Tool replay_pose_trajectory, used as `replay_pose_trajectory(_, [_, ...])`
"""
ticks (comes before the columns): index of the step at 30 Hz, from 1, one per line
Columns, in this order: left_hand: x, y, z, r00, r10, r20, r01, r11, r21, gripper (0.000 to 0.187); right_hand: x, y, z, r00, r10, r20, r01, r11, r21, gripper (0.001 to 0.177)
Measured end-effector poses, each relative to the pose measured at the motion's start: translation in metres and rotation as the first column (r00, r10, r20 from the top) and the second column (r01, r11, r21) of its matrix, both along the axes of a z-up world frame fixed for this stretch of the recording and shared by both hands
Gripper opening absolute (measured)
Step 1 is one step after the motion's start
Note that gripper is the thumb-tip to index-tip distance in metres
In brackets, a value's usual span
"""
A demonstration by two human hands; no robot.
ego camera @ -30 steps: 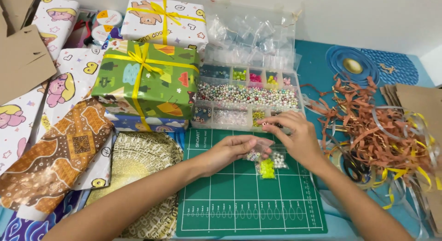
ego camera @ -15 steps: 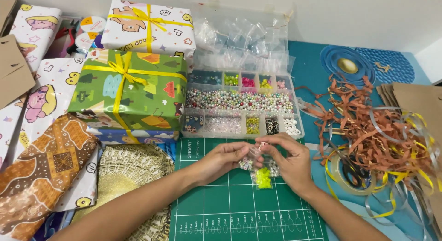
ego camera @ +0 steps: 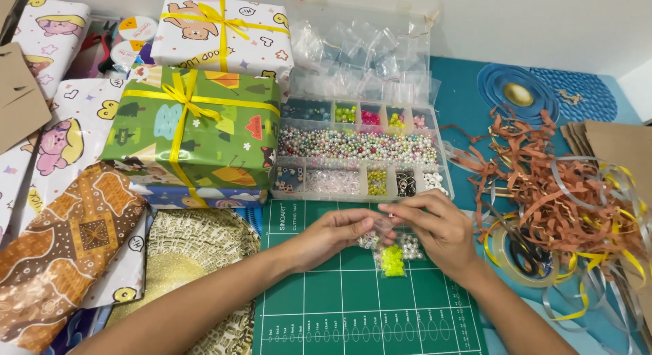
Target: Packing small decorative beads into small plastic bags from a multi-compartment organizer tray.
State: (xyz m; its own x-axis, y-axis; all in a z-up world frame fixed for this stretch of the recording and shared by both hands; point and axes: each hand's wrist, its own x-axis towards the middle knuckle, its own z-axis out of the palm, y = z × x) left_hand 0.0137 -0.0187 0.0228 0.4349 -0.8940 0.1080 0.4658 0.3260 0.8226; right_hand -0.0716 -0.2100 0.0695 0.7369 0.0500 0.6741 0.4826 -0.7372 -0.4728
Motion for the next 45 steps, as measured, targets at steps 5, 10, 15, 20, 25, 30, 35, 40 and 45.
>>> replay_pose_trajectory(5, [-0.001,0.001,0.000,1.000,-0.001,0.008,0.001,1.000,0.004,0.035,0.000,-0.005,-0.001,0.998,0.058,0.014,-0.057,0.995,-0.078,0.022])
replay_pose_trajectory(10, [-0.001,0.001,0.001,1.000,-0.010,0.021,0.010,1.000,0.005,0.038,-0.002,-0.003,-0.001,1.000,0.030,-0.002,-0.030,0.996,-0.084,0.023])
replay_pose_trajectory(15, [-0.002,0.002,0.004,1.000,-0.016,0.002,0.016,1.000,0.000,0.038,-0.003,0.003,-0.003,0.984,-0.001,-0.178,0.050,0.962,0.270,0.019])
replay_pose_trajectory(20, [0.001,0.000,-0.001,0.999,-0.033,-0.028,0.033,0.999,0.005,0.037,-0.004,0.013,-0.010,0.929,0.047,-0.367,0.150,0.858,0.491,0.021])
replay_pose_trajectory(25, [0.000,0.002,0.003,0.999,-0.031,-0.035,0.031,0.999,0.019,0.033,-0.006,0.013,-0.010,0.906,0.065,-0.418,0.180,0.834,0.521,0.021])
replay_pose_trajectory(30, [-0.003,0.001,0.004,0.996,-0.018,-0.088,0.024,0.998,0.066,0.031,-0.009,0.013,-0.008,0.929,0.066,-0.364,0.116,0.882,0.456,0.021])
replay_pose_trajectory(35, [0.000,0.001,0.004,0.997,-0.018,-0.069,0.023,0.997,0.073,0.032,-0.009,0.011,-0.011,0.957,0.081,-0.279,0.035,0.921,0.389,0.021])
replay_pose_trajectory(40, [-0.001,0.000,-0.003,0.993,-0.004,-0.117,0.016,0.995,0.094,0.033,-0.009,0.012,-0.015,0.963,0.082,-0.256,0.021,0.927,0.375,0.023])
replay_pose_trajectory(45, [-0.002,0.004,0.009,0.994,-0.024,-0.104,0.032,0.997,0.074,0.034,-0.007,0.012,-0.016,0.942,0.124,-0.312,0.043,0.876,0.480,0.025])
